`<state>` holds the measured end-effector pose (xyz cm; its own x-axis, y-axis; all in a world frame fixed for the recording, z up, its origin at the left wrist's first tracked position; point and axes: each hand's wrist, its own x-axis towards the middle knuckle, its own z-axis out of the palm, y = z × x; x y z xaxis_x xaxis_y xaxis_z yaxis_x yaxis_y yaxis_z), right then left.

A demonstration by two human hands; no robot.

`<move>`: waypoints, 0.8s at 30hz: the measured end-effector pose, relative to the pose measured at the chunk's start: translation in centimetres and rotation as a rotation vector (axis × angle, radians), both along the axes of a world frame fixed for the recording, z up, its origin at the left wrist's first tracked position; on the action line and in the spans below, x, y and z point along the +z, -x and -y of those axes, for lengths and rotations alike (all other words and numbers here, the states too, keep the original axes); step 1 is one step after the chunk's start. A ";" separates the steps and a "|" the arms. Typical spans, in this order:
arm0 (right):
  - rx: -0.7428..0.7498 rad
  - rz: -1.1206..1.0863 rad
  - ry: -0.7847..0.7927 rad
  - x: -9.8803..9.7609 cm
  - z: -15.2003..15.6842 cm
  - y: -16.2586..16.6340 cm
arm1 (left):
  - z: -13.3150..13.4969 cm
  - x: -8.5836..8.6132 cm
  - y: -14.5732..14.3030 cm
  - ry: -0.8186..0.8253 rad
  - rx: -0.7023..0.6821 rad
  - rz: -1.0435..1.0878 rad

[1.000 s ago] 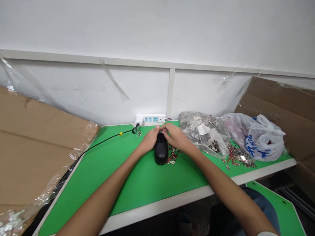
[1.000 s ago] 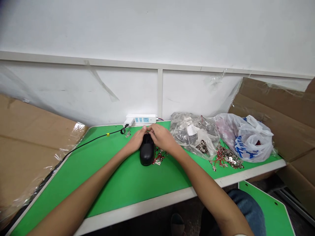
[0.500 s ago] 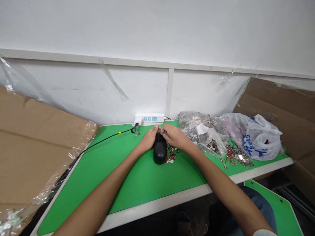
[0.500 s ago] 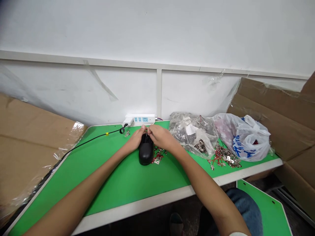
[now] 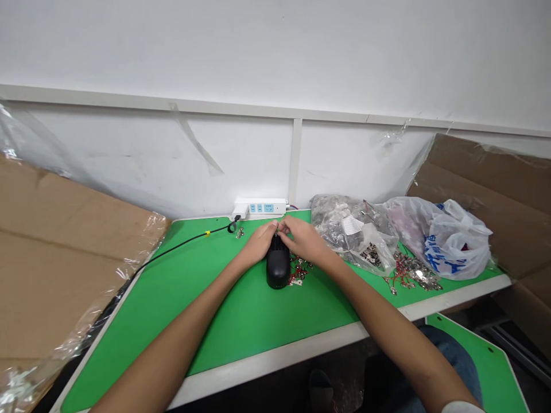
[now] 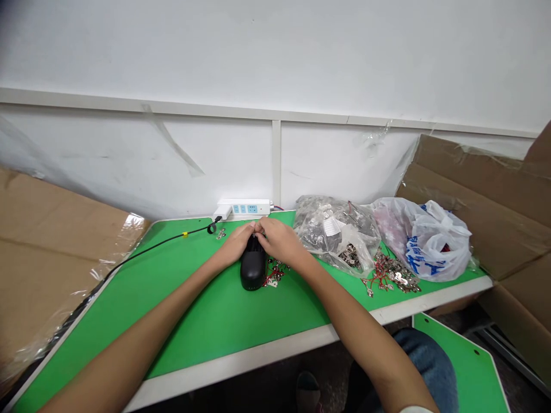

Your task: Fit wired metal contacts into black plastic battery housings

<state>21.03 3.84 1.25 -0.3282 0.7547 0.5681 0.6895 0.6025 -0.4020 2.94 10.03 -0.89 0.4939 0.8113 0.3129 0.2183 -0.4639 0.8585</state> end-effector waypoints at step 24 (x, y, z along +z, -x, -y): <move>-0.071 -0.094 0.098 0.0 -0.5 -0.2 | 0.1 0.4 0.0 0.052 -0.011 0.018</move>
<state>21.26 4.34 1.25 -0.2206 0.8274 0.5165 0.6857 0.5081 -0.5211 2.89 9.88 -0.49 0.4979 0.8211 0.2791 0.1976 -0.4208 0.8854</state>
